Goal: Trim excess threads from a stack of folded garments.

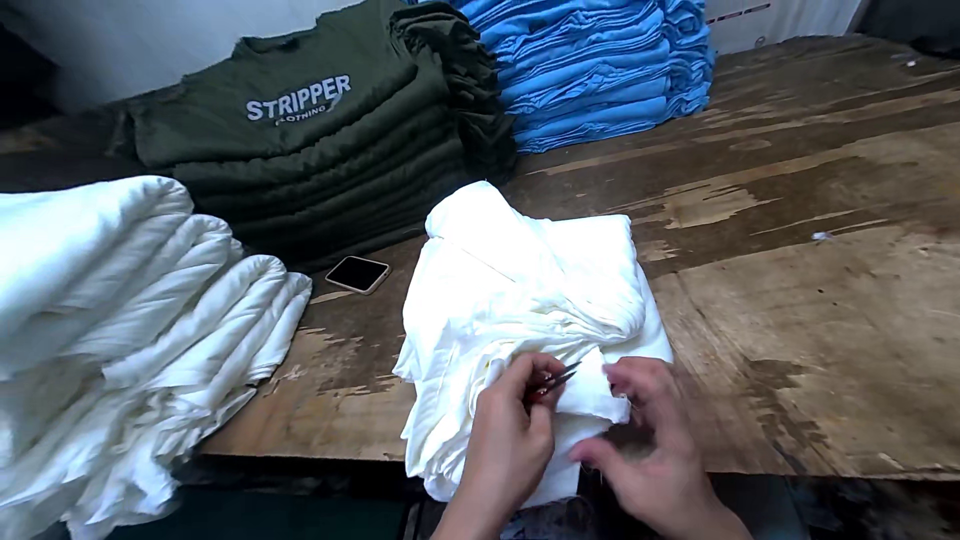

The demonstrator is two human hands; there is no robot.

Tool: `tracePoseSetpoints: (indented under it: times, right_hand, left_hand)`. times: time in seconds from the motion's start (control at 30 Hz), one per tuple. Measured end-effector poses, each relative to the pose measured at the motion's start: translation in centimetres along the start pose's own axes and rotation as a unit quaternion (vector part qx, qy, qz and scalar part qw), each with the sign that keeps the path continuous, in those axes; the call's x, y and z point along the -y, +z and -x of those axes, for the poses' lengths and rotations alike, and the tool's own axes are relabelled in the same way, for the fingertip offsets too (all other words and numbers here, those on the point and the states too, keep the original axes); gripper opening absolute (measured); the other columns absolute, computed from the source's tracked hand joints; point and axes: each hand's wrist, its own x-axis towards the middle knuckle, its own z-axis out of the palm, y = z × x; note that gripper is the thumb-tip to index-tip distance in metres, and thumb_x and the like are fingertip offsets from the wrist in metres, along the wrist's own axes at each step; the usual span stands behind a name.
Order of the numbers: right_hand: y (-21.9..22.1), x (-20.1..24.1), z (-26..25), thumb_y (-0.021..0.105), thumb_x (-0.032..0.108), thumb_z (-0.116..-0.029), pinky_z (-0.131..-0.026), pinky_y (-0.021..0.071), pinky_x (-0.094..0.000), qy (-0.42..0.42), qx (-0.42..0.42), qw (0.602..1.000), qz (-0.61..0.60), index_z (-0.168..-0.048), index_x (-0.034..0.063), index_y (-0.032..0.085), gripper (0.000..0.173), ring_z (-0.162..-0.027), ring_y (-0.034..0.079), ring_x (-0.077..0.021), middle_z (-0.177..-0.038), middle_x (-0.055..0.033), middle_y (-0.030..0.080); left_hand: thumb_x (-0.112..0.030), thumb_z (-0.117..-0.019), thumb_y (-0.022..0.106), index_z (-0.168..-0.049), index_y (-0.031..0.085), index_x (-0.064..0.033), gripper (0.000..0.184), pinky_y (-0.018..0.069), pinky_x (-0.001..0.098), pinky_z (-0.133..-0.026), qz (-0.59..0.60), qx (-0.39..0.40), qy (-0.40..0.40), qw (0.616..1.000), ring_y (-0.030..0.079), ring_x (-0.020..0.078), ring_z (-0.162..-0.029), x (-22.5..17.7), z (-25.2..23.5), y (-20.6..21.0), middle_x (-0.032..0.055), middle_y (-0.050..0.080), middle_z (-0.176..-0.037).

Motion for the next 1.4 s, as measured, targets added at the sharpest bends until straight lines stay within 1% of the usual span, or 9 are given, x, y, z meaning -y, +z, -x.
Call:
tracePoseSetpoints:
  times: [0.17,0.33,0.4,0.47,0.57,0.73,0.97,1.23,1.4]
  right_hand:
    - [-2.7,-0.1,1.6,0.061,0.032,-0.1023,-0.095,0.0481,-0.0331,-0.103,-0.056,0.981,0.155,-0.098,0.0234,0.068,0.012,-0.082,0.063,-0.0045,-0.085,0.0074,0.067]
    - [-2.0,0.8,1.6,0.076,0.058,-0.0853,-0.094,0.0525,-0.0299,-0.030,-0.026,0.987,0.153,-0.112,0.0220,0.061,0.047,-0.114,0.059,-0.0120,-0.119,-0.0026,0.058]
    - [-0.8,0.0,1.7,0.079,0.044,-0.0888,-0.092,0.0555,-0.0321,-0.053,-0.036,0.988,0.140,-0.120,0.0227,0.070,0.039,-0.110,0.063,-0.0144,-0.120,-0.0046,0.063]
    - [-0.7,-0.6,2.3,0.074,0.020,-0.0939,-0.084,0.0575,-0.0276,-0.091,-0.061,0.986,0.125,-0.106,0.0195,0.080,0.013,-0.094,0.068,-0.0103,-0.101,-0.0003,0.074]
    - [-2.5,0.2,3.3,0.068,0.010,-0.0947,-0.082,0.0542,-0.0232,-0.113,-0.046,0.984,0.130,-0.100,0.0176,0.078,0.014,-0.088,0.066,-0.0076,-0.094,0.0031,0.073]
    - [-3.5,1.6,4.4,0.070,0.011,-0.0951,-0.085,0.0524,-0.0214,-0.103,-0.024,0.987,0.124,-0.100,0.0163,0.077,0.010,-0.090,0.064,-0.0068,-0.095,0.0038,0.070]
    - [-2.8,1.5,3.8,0.076,0.038,-0.0879,-0.085,0.0507,-0.0278,-0.041,-0.051,0.975,0.211,-0.086,0.0205,0.071,0.019,-0.093,0.062,-0.0102,-0.092,0.0027,0.067]
    - [-1.9,0.1,2.8,0.074,0.050,-0.0868,-0.089,0.0497,-0.0360,-0.054,-0.077,0.964,0.251,-0.124,0.0218,0.069,0.047,-0.105,0.060,-0.0175,-0.115,-0.0068,0.063]
    - [-2.6,0.2,3.4,0.067,0.033,-0.0980,-0.093,0.0460,-0.0251,-0.102,-0.095,0.964,0.228,-0.094,0.0238,0.072,0.011,-0.101,0.058,-0.0076,-0.101,0.0061,0.063]
  left_hand:
    - [-0.011,-0.0954,0.062,-0.118,0.068,-0.0141,0.024,0.0562,0.0204,-0.064,0.019,0.019,-0.013,1.000,0.067,0.0036,-0.073,0.2,-0.1,0.3,-0.0061,0.073,-0.089]
    - [-0.009,-0.0939,0.060,-0.116,0.071,-0.0157,0.026,0.0557,0.0201,-0.064,0.008,0.025,-0.008,1.000,0.066,0.0020,-0.073,0.2,0.0,0.5,-0.0075,0.073,-0.089]
    - [-0.008,-0.0935,0.060,-0.115,0.073,-0.0149,0.026,0.0574,0.0207,-0.066,0.018,0.031,0.003,0.999,0.068,0.0031,-0.076,0.3,0.2,0.4,-0.0063,0.073,-0.091]
    - [-0.011,-0.0922,0.065,-0.120,0.074,-0.0132,0.029,0.0612,0.0226,-0.073,0.018,0.028,0.034,0.999,0.071,0.0043,-0.085,0.5,0.9,0.2,-0.0044,0.075,-0.099]
    - [-0.037,-0.0897,0.079,-0.120,0.077,-0.0172,0.036,0.0606,0.0272,-0.084,-0.057,-0.006,0.158,0.986,0.069,0.0074,-0.099,0.7,2.3,-0.4,-0.0028,0.073,-0.107]
    - [-0.024,-0.0964,0.069,-0.115,0.075,-0.0256,0.019,0.0430,0.0344,-0.081,-0.225,-0.089,0.356,0.903,0.059,0.0135,-0.087,0.9,2.9,0.6,-0.0045,0.072,-0.102]
    - [-0.022,-0.0957,0.070,-0.108,0.078,-0.0215,0.015,0.0418,0.0341,-0.073,-0.287,-0.110,0.374,0.875,0.057,0.0152,-0.079,0.8,2.2,1.1,-0.0022,0.072,-0.094]
    - [-0.019,-0.0958,0.068,-0.109,0.077,-0.0200,0.016,0.0408,0.0344,-0.073,-0.304,-0.107,0.387,0.864,0.056,0.0160,-0.080,0.6,2.1,1.5,-0.0013,0.072,-0.096]
    - [-0.021,-0.0966,0.068,-0.110,0.077,-0.0201,0.016,0.0396,0.0341,-0.073,-0.296,-0.110,0.397,0.862,0.056,0.0156,-0.079,0.7,2.5,1.0,-0.0015,0.072,-0.096]
